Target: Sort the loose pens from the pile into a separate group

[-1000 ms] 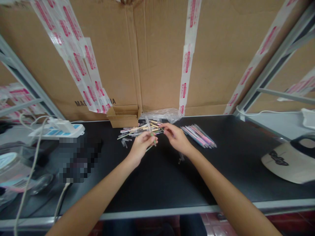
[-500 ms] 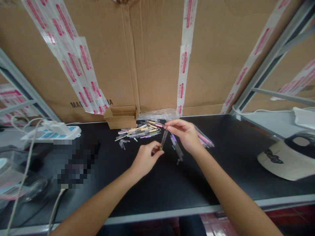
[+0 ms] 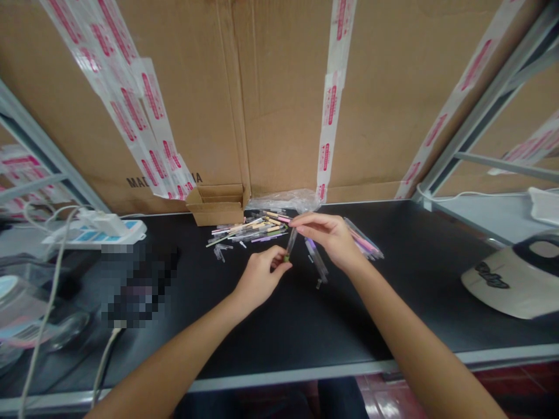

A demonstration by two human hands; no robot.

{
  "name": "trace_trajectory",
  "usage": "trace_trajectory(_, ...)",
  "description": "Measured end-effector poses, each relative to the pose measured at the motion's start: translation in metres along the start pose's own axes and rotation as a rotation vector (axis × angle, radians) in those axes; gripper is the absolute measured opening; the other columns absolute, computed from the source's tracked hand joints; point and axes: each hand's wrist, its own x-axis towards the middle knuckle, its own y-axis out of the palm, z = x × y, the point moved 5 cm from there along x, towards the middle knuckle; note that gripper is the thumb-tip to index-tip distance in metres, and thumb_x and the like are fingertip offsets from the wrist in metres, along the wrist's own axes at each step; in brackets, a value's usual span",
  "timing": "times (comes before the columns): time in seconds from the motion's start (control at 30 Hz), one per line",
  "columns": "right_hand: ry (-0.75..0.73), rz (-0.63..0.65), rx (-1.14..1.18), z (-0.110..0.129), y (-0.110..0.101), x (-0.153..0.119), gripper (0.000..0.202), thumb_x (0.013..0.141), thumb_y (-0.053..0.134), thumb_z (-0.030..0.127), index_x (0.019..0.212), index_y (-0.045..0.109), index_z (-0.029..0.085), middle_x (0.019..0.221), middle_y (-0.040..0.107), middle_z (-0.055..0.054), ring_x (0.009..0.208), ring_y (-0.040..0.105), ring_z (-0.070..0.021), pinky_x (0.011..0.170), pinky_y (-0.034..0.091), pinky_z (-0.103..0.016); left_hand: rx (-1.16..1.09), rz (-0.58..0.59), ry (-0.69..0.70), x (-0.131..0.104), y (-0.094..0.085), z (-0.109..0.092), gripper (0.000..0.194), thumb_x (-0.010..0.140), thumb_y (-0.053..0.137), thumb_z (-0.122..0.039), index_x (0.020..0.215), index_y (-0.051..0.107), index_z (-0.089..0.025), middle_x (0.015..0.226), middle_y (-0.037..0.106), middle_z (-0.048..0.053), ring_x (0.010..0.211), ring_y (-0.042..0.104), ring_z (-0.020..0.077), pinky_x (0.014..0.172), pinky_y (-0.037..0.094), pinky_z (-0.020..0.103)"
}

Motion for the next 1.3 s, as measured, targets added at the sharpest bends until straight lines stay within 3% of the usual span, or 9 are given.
trace_trajectory(0.3,0.066,0.039,0.029,-0.008,0.007,-0.001,0.014,0.076,0.065,0.023,0.088,0.070,0.020,0.094,0.070,-0.004,0.088,0.063,-0.0157,0.082,0.049,-0.031,0.056,-0.026,0.018,0.004,-0.008,0.003,0.009,0.078,0.060,-0.018,0.087,0.062,-0.018,0.077,0.068,0.001,0.072,0.064,0.0146,0.071,0.050,0.026)
trace_trajectory(0.43,0.035,0.041,0.033,-0.019,0.010,0.000,0.032,0.078,0.061,0.022,0.111,0.060,0.023,0.108,0.065,-0.005,0.089,0.061,-0.0156,0.077,0.050,-0.030,0.059,-0.097,0.026,0.009,-0.021,0.004,0.007,0.078,0.059,-0.018,0.085,0.062,-0.017,0.078,0.067,0.001,0.072,0.064,0.0147,0.073,0.051,0.027)
trace_trajectory(0.5,-0.008,0.072,-0.091,-0.025,0.016,-0.002,0.028,0.081,0.056,0.021,0.109,0.060,0.021,0.106,0.065,-0.006,0.090,0.060,-0.0168,0.076,0.050,-0.031,0.064,-0.169,0.040,0.011,-0.029,0.003,0.008,0.079,0.058,-0.019,0.087,0.061,-0.018,0.080,0.068,0.002,0.073,0.064,0.0152,0.073,0.051,0.028)
trace_trajectory(0.67,-0.210,0.367,-0.653,-0.036,0.055,-0.019,0.025,0.081,0.052,0.009,0.101,0.064,0.016,0.109,0.062,-0.011,0.110,0.050,-0.0226,0.097,0.038,-0.041,0.053,-0.310,0.079,0.012,-0.042,0.004,0.014,0.083,0.054,-0.023,0.095,0.060,-0.018,0.089,0.068,0.004,0.082,0.065,0.0168,0.077,0.051,0.029)
trace_trajectory(0.8,-0.218,0.538,-0.818,-0.038,0.078,-0.030,0.023,0.081,0.054,0.009,0.101,0.064,0.016,0.111,0.061,-0.011,0.109,0.049,-0.0234,0.094,0.037,-0.041,0.063,-0.364,0.075,0.011,-0.045,0.004,0.015,0.083,0.055,-0.025,0.096,0.059,-0.018,0.088,0.066,0.005,0.083,0.063,0.0164,0.077,0.050,0.029)
trace_trajectory(1.07,-0.194,0.543,-0.955,-0.041,0.076,-0.032,0.014,0.081,0.050,0.007,0.087,0.059,0.016,0.100,0.059,-0.009,0.098,0.048,-0.0215,0.083,0.034,-0.036,0.022,-0.356,0.067,0.009,-0.044,-0.001,0.016,0.083,0.055,-0.024,0.096,0.060,-0.017,0.088,0.066,0.005,0.082,0.063,0.0163,0.077,0.049,0.028)
trace_trajectory(1.2,-0.237,0.569,-1.069,-0.039,0.079,-0.033,0.022,0.076,0.044,0.001,0.089,0.056,0.014,0.099,0.059,-0.012,0.092,0.048,-0.0238,0.079,0.035,-0.037,0.002,-0.352,0.042,0.010,-0.043,0.002,0.016,0.082,0.056,-0.025,0.095,0.060,-0.016,0.089,0.066,0.005,0.082,0.063,0.0162,0.077,0.049,0.028)
trace_trajectory(1.3,-0.195,0.528,-1.066,-0.033,0.068,-0.027,0.031,0.071,0.038,-0.004,0.087,0.055,0.015,0.089,0.061,-0.010,0.085,0.051,-0.0217,0.078,0.035,-0.036,-0.049,-0.388,0.022,0.011,-0.047,0.007,0.017,0.081,0.057,-0.028,0.094,0.059,-0.017,0.091,0.066,0.006,0.084,0.063,0.0165,0.078,0.049,0.028)
